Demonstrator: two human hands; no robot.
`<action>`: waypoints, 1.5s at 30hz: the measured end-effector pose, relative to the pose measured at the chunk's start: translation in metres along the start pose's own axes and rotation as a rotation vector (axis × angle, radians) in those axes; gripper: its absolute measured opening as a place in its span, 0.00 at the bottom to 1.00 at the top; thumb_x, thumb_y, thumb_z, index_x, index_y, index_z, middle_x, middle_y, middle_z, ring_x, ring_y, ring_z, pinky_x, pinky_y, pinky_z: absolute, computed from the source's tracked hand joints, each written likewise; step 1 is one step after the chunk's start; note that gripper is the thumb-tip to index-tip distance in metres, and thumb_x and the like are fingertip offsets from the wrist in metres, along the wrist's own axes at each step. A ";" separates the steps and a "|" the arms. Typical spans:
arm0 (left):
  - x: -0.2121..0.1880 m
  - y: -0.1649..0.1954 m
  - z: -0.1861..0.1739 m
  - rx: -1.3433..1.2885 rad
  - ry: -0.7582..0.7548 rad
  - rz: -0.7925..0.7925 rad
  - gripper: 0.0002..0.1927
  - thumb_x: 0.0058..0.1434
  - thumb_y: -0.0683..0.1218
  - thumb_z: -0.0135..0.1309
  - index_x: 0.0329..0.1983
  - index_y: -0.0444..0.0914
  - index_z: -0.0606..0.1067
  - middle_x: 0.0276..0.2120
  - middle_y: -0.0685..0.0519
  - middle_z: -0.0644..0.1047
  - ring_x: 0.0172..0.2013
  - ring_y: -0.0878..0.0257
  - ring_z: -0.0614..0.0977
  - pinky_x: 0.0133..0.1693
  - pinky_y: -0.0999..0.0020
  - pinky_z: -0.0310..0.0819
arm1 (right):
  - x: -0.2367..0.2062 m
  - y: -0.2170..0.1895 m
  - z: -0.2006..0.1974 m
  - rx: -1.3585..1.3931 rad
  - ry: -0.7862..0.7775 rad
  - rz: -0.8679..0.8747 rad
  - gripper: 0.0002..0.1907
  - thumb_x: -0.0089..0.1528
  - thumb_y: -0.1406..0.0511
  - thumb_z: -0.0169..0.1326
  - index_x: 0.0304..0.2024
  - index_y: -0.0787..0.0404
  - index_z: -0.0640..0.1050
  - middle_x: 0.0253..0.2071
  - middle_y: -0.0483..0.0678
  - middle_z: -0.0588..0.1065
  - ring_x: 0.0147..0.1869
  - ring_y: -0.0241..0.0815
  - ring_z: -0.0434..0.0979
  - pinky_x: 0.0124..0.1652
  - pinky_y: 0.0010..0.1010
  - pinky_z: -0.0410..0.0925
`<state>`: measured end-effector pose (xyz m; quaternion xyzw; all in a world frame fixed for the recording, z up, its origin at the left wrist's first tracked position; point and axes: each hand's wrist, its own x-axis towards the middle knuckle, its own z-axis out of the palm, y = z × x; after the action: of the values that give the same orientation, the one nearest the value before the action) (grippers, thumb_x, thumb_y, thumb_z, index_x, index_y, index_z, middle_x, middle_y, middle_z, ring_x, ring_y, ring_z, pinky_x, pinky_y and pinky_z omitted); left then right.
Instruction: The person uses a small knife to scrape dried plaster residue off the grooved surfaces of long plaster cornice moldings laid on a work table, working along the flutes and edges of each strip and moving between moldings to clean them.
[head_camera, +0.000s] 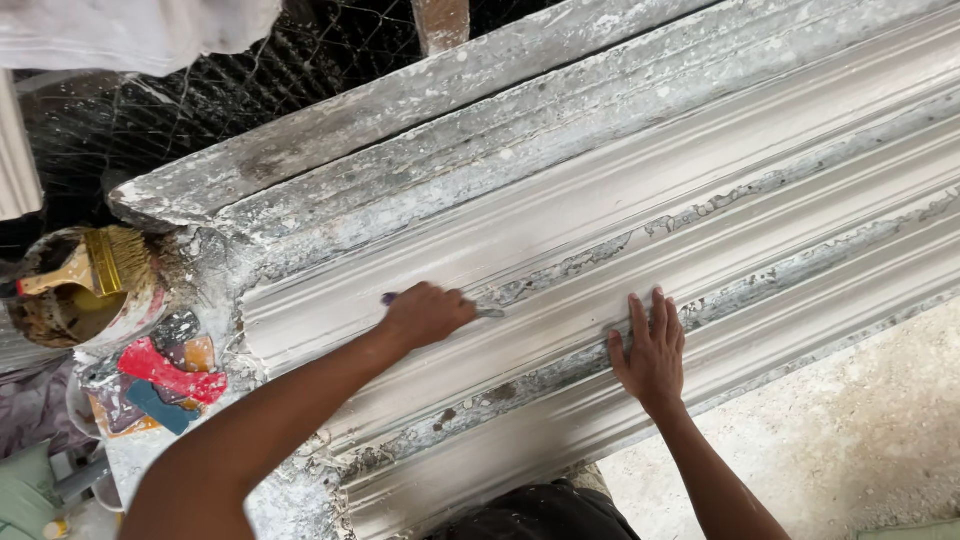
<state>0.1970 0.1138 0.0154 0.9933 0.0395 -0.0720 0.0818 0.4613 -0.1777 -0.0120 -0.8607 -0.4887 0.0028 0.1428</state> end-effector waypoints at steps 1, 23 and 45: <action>-0.003 -0.001 -0.001 -0.008 -0.008 -0.009 0.06 0.64 0.44 0.48 0.38 0.39 0.75 0.27 0.47 0.79 0.24 0.49 0.84 0.25 0.50 0.79 | 0.001 0.002 0.001 -0.010 -0.004 0.004 0.34 0.66 0.50 0.46 0.73 0.54 0.62 0.76 0.64 0.53 0.79 0.68 0.50 0.69 0.61 0.52; 0.106 0.035 -0.026 -0.046 -0.050 -0.044 0.04 0.65 0.43 0.47 0.38 0.41 0.73 0.28 0.48 0.78 0.27 0.48 0.84 0.28 0.49 0.79 | 0.012 0.046 0.002 -0.037 -0.090 0.023 0.37 0.67 0.45 0.40 0.75 0.52 0.56 0.78 0.61 0.47 0.81 0.63 0.42 0.72 0.58 0.44; 0.320 0.113 -0.058 0.034 -0.393 -0.238 0.14 0.70 0.55 0.42 0.49 0.44 0.73 0.41 0.51 0.80 0.40 0.52 0.84 0.40 0.56 0.82 | 0.161 0.425 -0.061 -0.005 -0.104 -0.039 0.39 0.69 0.46 0.37 0.75 0.60 0.55 0.78 0.67 0.44 0.82 0.71 0.37 0.71 0.65 0.41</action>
<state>0.5310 0.0341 0.0418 0.9497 0.1385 -0.2739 0.0624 0.9117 -0.2613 -0.0377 -0.8500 -0.5121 0.0435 0.1151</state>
